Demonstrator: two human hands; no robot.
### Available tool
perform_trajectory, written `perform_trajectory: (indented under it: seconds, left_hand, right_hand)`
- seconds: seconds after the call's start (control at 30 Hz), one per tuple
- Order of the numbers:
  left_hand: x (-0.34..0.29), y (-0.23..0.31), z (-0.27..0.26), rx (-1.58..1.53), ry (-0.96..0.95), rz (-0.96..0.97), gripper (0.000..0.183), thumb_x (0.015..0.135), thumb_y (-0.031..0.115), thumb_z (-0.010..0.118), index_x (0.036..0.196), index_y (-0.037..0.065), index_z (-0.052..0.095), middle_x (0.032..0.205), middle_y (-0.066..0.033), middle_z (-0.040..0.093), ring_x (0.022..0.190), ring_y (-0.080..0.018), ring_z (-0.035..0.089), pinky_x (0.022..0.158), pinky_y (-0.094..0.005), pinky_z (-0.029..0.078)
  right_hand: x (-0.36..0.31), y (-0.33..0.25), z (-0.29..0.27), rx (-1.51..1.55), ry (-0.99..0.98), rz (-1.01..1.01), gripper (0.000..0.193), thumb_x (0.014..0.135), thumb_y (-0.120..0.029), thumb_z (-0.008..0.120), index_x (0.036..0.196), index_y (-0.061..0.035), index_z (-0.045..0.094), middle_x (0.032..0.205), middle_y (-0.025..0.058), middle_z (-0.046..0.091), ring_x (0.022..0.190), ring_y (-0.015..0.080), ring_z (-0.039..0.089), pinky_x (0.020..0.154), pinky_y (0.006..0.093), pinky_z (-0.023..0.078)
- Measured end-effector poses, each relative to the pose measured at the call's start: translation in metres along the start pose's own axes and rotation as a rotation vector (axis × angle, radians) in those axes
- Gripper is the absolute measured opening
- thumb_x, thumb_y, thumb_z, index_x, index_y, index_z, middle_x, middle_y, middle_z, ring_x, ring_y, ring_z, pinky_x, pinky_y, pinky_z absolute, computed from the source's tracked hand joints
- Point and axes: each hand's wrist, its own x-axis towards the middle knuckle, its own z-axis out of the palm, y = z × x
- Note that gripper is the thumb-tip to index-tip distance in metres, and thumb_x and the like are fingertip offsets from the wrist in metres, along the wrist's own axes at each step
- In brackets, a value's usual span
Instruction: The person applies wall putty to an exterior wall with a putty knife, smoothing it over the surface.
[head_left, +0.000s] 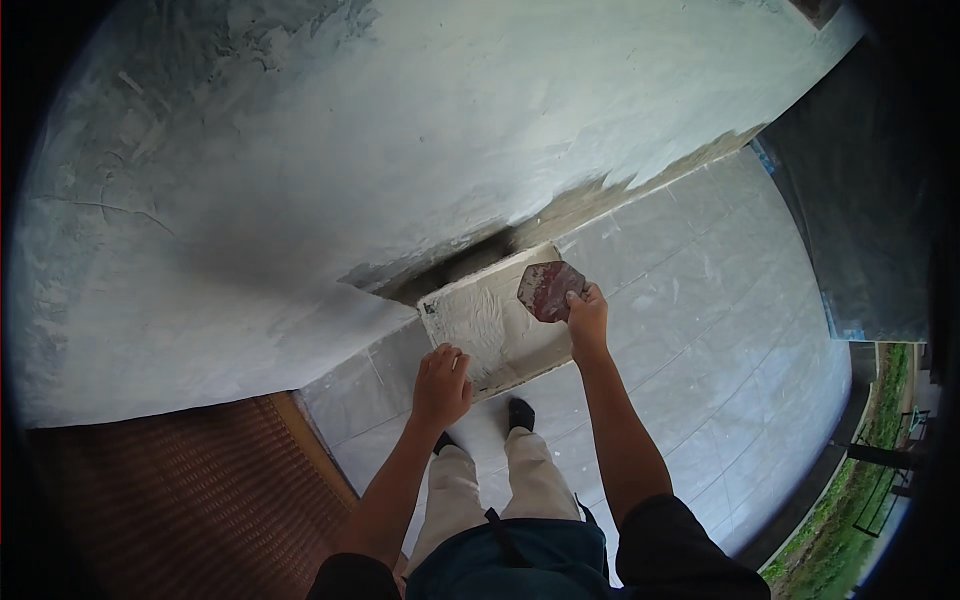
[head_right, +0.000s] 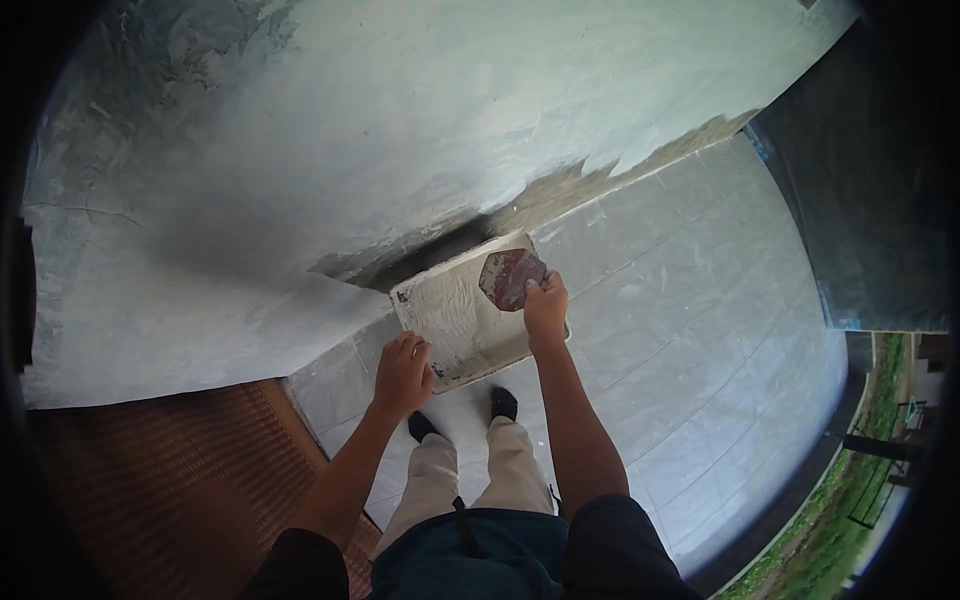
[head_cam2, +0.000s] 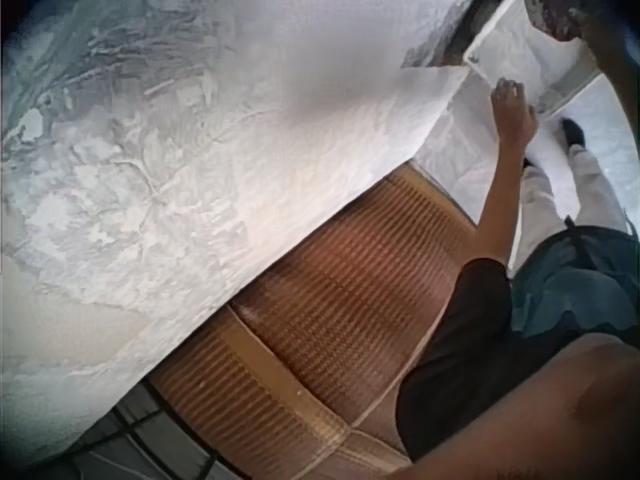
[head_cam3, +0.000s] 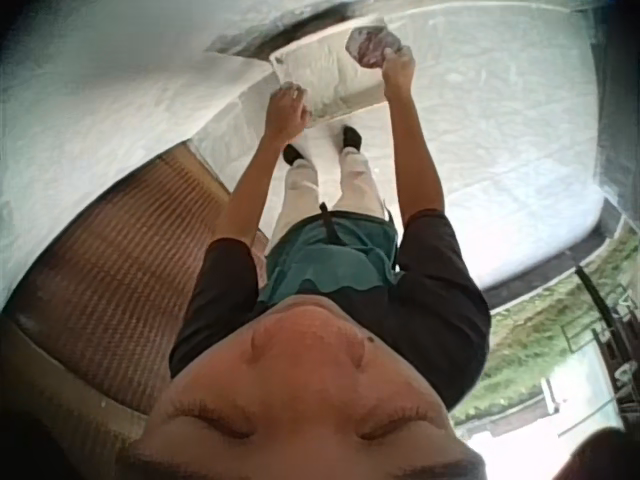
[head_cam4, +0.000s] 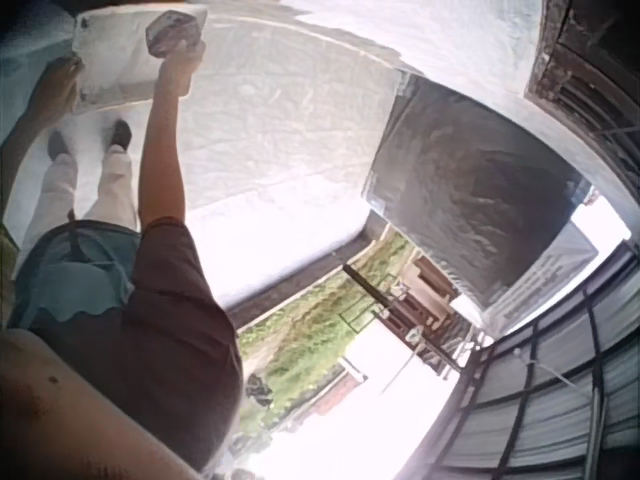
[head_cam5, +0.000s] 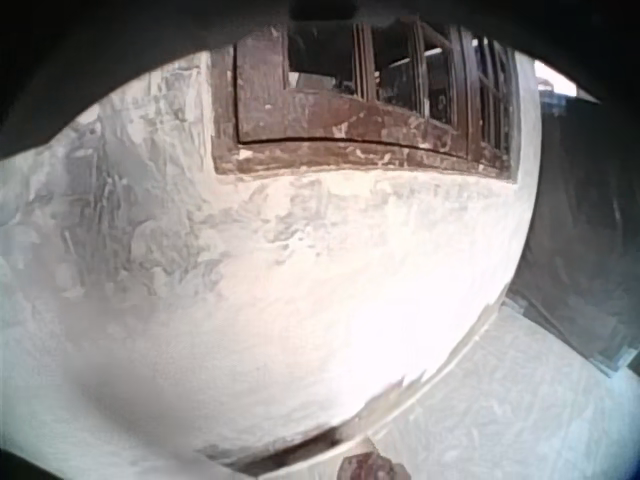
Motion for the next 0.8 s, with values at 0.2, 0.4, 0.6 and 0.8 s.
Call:
perform_trajectory:
  seconds: [0.2,0.4,0.6,0.8]
  left_hand:
    - [-0.034,-0.012,0.042,0.005,-0.085,-0.146,0.037,0.072,0.004,0.06,0.109,0.003,0.056,0.113,-0.0153,0.055,0.118,-0.0353,0.049,0.098,-0.0484,0.039]
    - [-0.053,-0.023,0.071,0.005,-0.107,-0.22,0.039,0.074,0.006,0.06,0.112,0.002,0.054,0.116,-0.0162,0.055,0.119,-0.0347,0.048,0.1,-0.0481,0.038]
    - [-0.068,-0.024,0.095,-0.03,-0.122,-0.25,0.038,0.075,0.004,0.059,0.112,0.002,0.054,0.116,-0.0158,0.054,0.119,-0.0337,0.049,0.099,-0.0472,0.039]
    - [-0.072,-0.022,0.108,-0.083,-0.107,-0.251,0.038,0.076,0.003,0.059,0.113,0.002,0.054,0.115,-0.0154,0.053,0.117,-0.0339,0.05,0.098,-0.0471,0.039]
  right_hand:
    - [0.005,0.058,-0.004,-0.244,0.015,0.035,0.022,0.093,0.001,0.051,0.114,0.0037,0.056,0.1,0.0092,0.066,0.084,0.0147,0.063,0.08,0.029,0.05]
    - [-0.005,0.081,0.011,-0.582,0.025,-0.074,0.025,0.086,-0.002,0.056,0.109,0.0017,0.062,0.096,0.0193,0.071,0.091,0.0312,0.07,0.083,0.0374,0.05]
    - [0.0,0.105,0.015,-0.663,0.031,-0.247,0.027,0.083,-0.002,0.055,0.109,0.002,0.062,0.092,0.0246,0.069,0.09,0.0419,0.068,0.082,0.0437,0.051]
    - [0.013,0.124,0.019,-0.742,-0.002,-0.338,0.029,0.082,-0.002,0.054,0.111,0.0019,0.06,0.088,0.028,0.068,0.087,0.0455,0.067,0.078,0.0483,0.051]
